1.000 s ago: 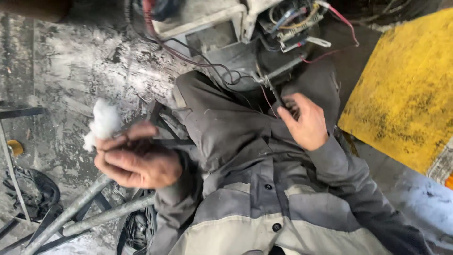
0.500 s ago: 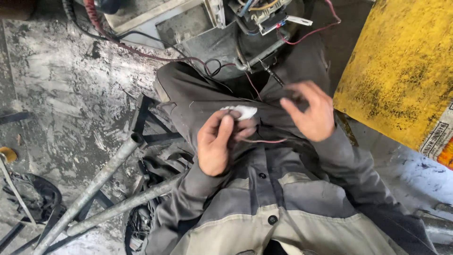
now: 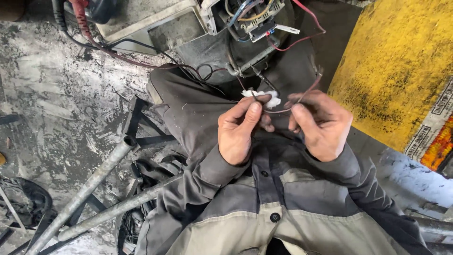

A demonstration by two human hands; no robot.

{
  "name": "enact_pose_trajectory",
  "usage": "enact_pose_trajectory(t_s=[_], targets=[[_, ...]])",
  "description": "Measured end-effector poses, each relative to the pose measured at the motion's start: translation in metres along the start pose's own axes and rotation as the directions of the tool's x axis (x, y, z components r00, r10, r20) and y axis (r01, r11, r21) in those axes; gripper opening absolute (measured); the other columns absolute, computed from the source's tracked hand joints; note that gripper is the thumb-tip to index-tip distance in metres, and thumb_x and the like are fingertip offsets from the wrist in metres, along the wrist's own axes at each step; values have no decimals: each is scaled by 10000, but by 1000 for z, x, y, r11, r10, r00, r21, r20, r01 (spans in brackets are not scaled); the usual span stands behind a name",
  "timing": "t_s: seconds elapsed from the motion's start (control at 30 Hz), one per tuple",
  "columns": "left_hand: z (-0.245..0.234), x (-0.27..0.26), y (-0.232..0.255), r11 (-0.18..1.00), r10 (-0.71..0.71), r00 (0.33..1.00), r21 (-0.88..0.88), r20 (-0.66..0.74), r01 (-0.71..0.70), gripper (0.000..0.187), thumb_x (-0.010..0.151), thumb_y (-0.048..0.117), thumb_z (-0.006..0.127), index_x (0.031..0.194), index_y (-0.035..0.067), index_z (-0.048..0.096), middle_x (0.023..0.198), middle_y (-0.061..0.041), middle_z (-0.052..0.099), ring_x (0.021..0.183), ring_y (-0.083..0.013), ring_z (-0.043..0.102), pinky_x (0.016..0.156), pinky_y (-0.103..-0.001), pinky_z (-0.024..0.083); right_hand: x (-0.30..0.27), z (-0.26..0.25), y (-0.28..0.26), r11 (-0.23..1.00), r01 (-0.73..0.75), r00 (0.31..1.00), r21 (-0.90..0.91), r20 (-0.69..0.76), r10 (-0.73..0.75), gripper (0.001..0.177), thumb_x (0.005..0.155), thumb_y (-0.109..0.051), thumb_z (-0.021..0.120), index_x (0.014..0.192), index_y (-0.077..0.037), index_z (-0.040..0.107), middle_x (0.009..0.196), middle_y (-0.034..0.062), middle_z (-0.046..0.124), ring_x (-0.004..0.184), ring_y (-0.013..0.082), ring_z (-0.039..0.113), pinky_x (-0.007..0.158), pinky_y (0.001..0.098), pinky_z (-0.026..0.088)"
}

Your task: Repairing an electrical component of a machine using a multimeter.

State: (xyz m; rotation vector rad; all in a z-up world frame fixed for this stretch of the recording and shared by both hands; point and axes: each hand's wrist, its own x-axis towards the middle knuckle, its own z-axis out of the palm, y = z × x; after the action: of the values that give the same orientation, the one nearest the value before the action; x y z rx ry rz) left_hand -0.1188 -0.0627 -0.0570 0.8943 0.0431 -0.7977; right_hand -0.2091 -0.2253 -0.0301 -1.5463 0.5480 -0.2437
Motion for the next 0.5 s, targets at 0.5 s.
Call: enact_pose_trajectory(t_s=[0.5], targets=[[7, -20, 59, 427, 252, 912, 809, 324, -405, 98, 1025, 98, 678, 1074, 14, 673, 1085, -136, 628, 898, -289, 664, 813, -344, 540, 28, -1, -55, 338, 725, 668, -601, 492, -558, 351, 866, -150, 837, 1204, -97, 763, 1235, 64, 670, 1126, 292, 595, 975, 449, 458]])
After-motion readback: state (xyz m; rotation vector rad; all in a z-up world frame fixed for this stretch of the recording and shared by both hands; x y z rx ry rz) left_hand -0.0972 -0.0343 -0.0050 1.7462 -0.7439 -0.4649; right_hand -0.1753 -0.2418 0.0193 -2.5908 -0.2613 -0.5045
